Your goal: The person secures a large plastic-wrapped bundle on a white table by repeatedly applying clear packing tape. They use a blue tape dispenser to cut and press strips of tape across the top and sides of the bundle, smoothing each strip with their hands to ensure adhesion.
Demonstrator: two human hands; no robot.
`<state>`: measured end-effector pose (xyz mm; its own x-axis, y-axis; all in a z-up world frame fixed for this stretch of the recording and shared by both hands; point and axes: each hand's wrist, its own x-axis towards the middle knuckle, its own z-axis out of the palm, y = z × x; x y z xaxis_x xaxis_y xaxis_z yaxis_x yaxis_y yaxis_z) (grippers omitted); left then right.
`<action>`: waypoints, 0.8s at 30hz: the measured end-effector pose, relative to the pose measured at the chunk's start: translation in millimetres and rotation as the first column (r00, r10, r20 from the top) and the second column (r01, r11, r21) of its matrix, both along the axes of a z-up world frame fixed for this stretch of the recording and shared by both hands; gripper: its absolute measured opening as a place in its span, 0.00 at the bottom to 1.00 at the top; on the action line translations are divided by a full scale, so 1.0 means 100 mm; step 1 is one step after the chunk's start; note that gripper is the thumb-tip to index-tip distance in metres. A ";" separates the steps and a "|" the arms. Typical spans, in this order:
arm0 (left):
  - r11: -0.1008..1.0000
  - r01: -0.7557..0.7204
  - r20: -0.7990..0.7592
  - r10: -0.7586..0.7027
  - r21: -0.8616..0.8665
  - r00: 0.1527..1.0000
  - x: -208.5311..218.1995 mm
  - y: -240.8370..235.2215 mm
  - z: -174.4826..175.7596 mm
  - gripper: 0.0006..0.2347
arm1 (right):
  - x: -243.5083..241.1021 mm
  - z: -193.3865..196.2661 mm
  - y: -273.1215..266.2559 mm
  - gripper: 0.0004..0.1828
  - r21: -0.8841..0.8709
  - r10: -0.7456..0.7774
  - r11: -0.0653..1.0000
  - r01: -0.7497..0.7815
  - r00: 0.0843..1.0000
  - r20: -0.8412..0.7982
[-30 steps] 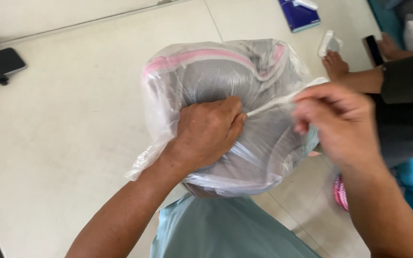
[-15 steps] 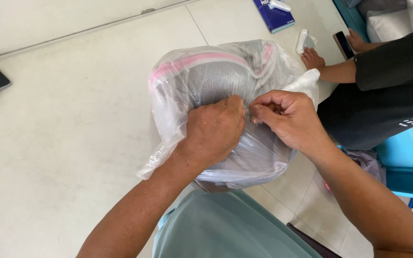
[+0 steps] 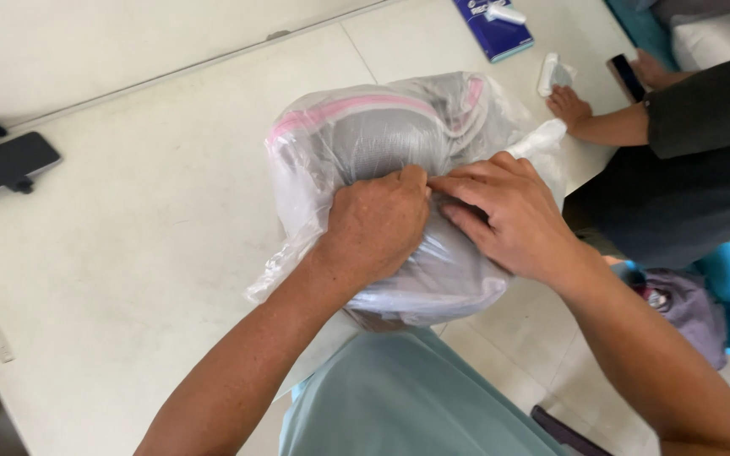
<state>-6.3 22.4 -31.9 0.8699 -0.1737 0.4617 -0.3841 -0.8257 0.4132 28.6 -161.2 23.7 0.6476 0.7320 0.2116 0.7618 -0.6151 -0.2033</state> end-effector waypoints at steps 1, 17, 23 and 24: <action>1.000 0.006 -0.006 -0.006 0.017 1.000 -0.01 0.02 0.04 0.10 | 0.01 -0.03 -0.03 0.13 0.017 -0.006 1.000 0.006 1.000 -0.006; 0.921 -0.022 0.114 -0.025 0.389 0.993 -0.46 0.51 0.09 0.10 | 0.08 -0.02 0.16 0.15 -0.061 0.235 0.970 -0.236 0.972 -0.029; 0.946 -0.015 0.042 0.002 0.323 0.999 -0.67 0.49 0.57 0.10 | 0.24 -0.33 0.16 0.05 0.095 0.257 0.963 -0.251 0.965 -0.055; 0.950 -0.061 0.060 0.045 0.307 0.997 -0.69 0.51 0.61 0.12 | 0.25 -0.35 0.15 0.05 0.164 0.253 0.958 -0.234 0.961 -0.110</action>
